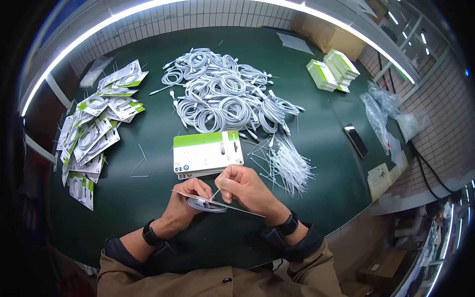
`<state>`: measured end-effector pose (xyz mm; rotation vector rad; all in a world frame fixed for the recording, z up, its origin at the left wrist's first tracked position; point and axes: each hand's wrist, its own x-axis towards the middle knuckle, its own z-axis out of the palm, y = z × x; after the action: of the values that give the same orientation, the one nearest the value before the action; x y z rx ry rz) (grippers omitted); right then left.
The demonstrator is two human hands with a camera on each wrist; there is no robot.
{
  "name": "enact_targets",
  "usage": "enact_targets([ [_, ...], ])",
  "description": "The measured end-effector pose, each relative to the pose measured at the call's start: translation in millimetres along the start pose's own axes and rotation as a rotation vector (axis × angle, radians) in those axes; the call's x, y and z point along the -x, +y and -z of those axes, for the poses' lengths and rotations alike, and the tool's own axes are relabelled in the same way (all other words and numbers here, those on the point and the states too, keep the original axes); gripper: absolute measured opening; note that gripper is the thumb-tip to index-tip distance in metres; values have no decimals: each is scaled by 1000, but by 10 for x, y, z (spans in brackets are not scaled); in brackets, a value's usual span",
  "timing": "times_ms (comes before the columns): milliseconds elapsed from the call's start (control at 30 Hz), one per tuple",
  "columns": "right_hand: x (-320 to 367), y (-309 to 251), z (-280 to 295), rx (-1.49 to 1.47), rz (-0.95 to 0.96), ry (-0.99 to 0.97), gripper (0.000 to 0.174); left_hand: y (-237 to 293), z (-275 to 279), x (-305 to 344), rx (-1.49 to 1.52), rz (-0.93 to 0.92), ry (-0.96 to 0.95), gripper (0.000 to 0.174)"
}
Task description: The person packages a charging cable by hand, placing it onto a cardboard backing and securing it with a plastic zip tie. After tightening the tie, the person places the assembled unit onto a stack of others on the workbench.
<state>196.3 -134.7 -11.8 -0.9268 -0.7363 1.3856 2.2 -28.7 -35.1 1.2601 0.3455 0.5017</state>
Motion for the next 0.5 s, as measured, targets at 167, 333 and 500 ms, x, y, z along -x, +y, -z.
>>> enact_targets([
  [167,70,-23,-122,41,-18,-13,16,-12,43,-33,-108,-16,-18,25],
  [333,105,-75,-192,71,-18,-2,11,-35,17,-21,-71,-45,19,24],
  [500,150,-137,-210,198,38,-64,10,59,-12,-4,-97,-110,4,21],
])
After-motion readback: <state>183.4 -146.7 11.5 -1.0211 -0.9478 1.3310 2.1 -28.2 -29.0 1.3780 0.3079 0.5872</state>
